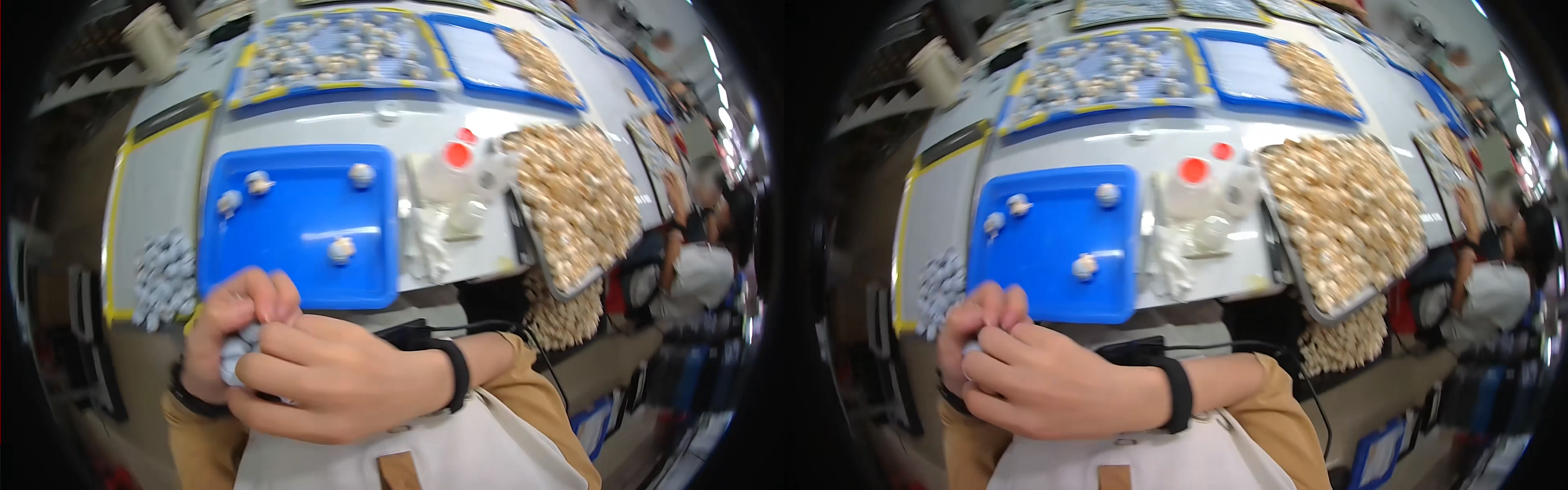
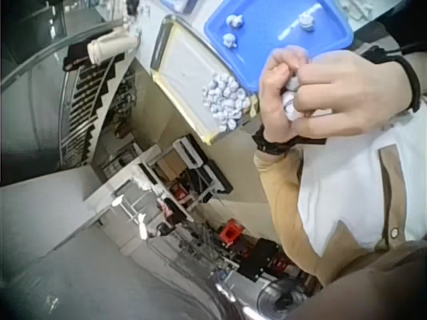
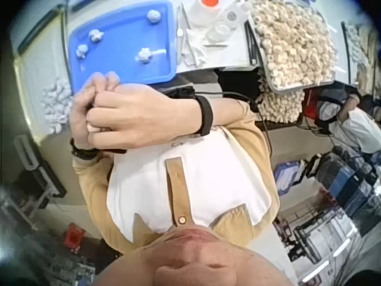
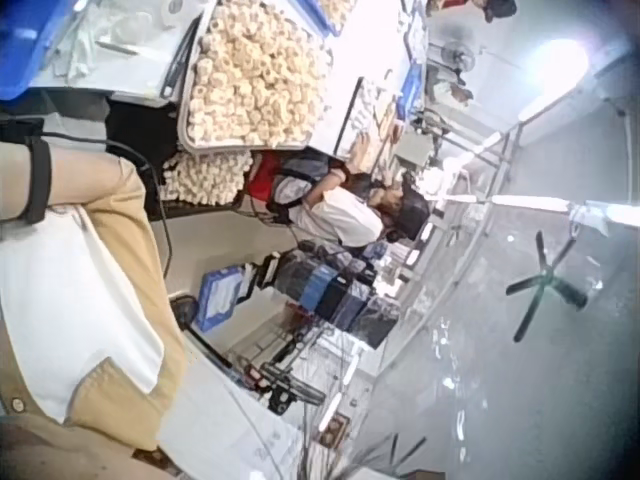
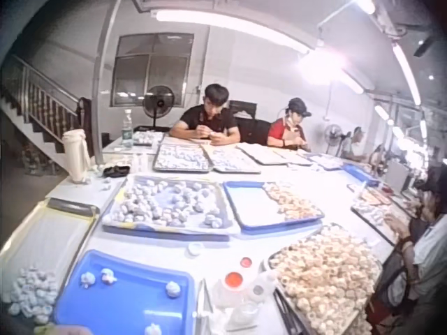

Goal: The person repeatedly picks up small white and blue decorative items from a tray, applies a substance from a small bottle to the items, and places them back on the tray. The process is repetitive and involves handling multiple similar items one at a time.

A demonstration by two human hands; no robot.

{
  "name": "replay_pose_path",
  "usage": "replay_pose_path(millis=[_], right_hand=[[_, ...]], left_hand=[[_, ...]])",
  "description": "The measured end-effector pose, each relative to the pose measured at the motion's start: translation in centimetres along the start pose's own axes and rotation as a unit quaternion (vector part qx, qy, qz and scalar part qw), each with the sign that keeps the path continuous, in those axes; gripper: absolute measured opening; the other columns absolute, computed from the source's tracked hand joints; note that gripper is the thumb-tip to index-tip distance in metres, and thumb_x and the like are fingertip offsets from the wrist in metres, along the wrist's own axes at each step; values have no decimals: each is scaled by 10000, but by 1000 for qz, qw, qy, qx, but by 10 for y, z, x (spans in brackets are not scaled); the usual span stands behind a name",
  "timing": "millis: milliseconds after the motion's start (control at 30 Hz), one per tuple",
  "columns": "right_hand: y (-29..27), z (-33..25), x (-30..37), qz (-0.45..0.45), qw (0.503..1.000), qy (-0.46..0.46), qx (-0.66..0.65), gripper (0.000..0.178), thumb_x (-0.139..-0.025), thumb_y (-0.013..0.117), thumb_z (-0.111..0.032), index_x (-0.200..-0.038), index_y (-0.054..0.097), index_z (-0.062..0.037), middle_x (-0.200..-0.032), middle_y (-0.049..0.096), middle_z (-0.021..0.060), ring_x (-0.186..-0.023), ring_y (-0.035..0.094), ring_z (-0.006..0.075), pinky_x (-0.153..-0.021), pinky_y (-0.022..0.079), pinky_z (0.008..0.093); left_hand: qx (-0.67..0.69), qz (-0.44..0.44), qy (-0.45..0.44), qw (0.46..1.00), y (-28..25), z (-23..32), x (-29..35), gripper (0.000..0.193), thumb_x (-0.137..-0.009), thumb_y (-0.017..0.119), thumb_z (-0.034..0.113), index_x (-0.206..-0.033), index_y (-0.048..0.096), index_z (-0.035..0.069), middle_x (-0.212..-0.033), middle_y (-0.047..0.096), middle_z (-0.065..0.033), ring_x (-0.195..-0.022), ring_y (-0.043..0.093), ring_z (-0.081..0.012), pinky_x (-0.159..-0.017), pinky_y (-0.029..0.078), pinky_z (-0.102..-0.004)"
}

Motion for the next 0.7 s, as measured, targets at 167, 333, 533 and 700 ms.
replay_pose_path(millis=[167,333,533,700], right_hand=[[-14,33,24,-1,976,95,194,220,-578,593,-101,-774,534,-21,-755,456,71,-676,483,209,-531,404,274],[-33,49,39,47,959,167,225,238,-569,608,-69,-795,543,-32,-805,534,74,-680,525,198,-540,433,272],[-47,56,43,146,969,181,87,255,-632,673,-9,-870,580,-24,-839,561,85,-674,531,211,-550,440,289],[-64,51,45,171,969,178,28,255,-663,696,1,-896,600,-35,-814,564,81,-672,538,217,-553,431,285]], left_hand=[[152,91,-105,979,-5,-57,-17,208,-932,359,238,-858,465,75,-804,477,-22,-751,482,-121,-714,420,-269],[272,21,-157,949,13,-69,-27,217,-951,328,237,-1002,455,69,-899,531,-34,-898,538,-127,-823,433,-278],[177,166,-110,964,-7,-69,-18,290,-953,297,284,-1014,438,37,-863,531,-83,-791,558,-141,-724,454,-268],[-83,-16,-13,996,7,-53,-15,436,-930,303,409,-977,428,-6,-738,520,-101,-527,490,-126,-473,376,-229]])
Point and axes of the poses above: each hand's wrist, its own x-axis away from the middle knuckle, its own y-axis out of the palm, z = x × y, the point moved 10 cm from there along -x, towards the middle knuckle
